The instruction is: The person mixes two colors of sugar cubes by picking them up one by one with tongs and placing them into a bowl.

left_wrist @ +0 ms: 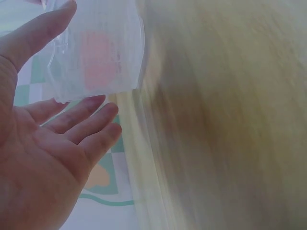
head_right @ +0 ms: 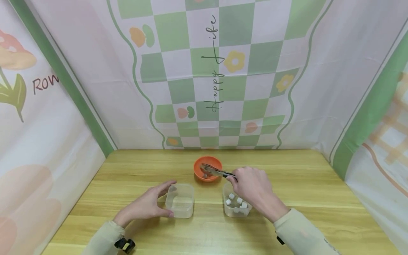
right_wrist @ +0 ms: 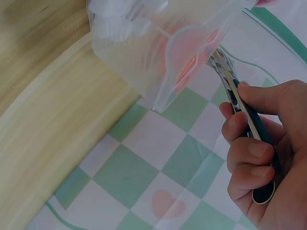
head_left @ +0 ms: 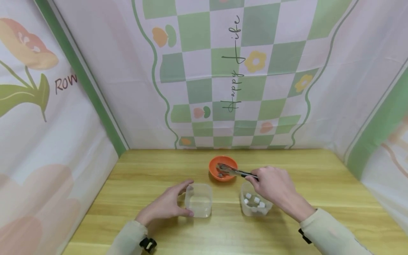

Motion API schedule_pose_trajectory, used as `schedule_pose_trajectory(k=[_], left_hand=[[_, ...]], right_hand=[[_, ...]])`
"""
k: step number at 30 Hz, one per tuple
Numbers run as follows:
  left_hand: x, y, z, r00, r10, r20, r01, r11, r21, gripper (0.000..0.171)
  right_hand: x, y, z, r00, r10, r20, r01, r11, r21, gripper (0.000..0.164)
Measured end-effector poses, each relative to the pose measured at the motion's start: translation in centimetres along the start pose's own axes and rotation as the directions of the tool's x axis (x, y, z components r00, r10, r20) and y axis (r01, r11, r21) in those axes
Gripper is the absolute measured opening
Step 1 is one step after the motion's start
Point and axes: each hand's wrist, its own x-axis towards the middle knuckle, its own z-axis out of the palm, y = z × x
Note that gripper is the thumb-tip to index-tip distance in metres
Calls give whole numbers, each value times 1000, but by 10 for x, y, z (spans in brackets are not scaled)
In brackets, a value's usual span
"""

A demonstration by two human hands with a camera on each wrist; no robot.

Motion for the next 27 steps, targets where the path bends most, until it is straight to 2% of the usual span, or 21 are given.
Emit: schedule_pose_trajectory(k=[7,13,19,27], left_hand=[[0,1,-1,1000,10,1,-10,1000,1,110],[-1,0,0,1000,17,4,-17,1000,3,111],[-1,-1,1,1000,22,3,-22,1000,10,112],[-1,0,0,999,33,-18,-32,999,5,122]], right_hand=[[2,0,3,1000,-4,11,4,1000,-5,30],[-1,1,1,999,32,15,-33,999,35,24],[-15,4,-5,998,55,-31,-53,997,60,28],[-37,5,-4,989,49,-140,-36,995,97,27]])
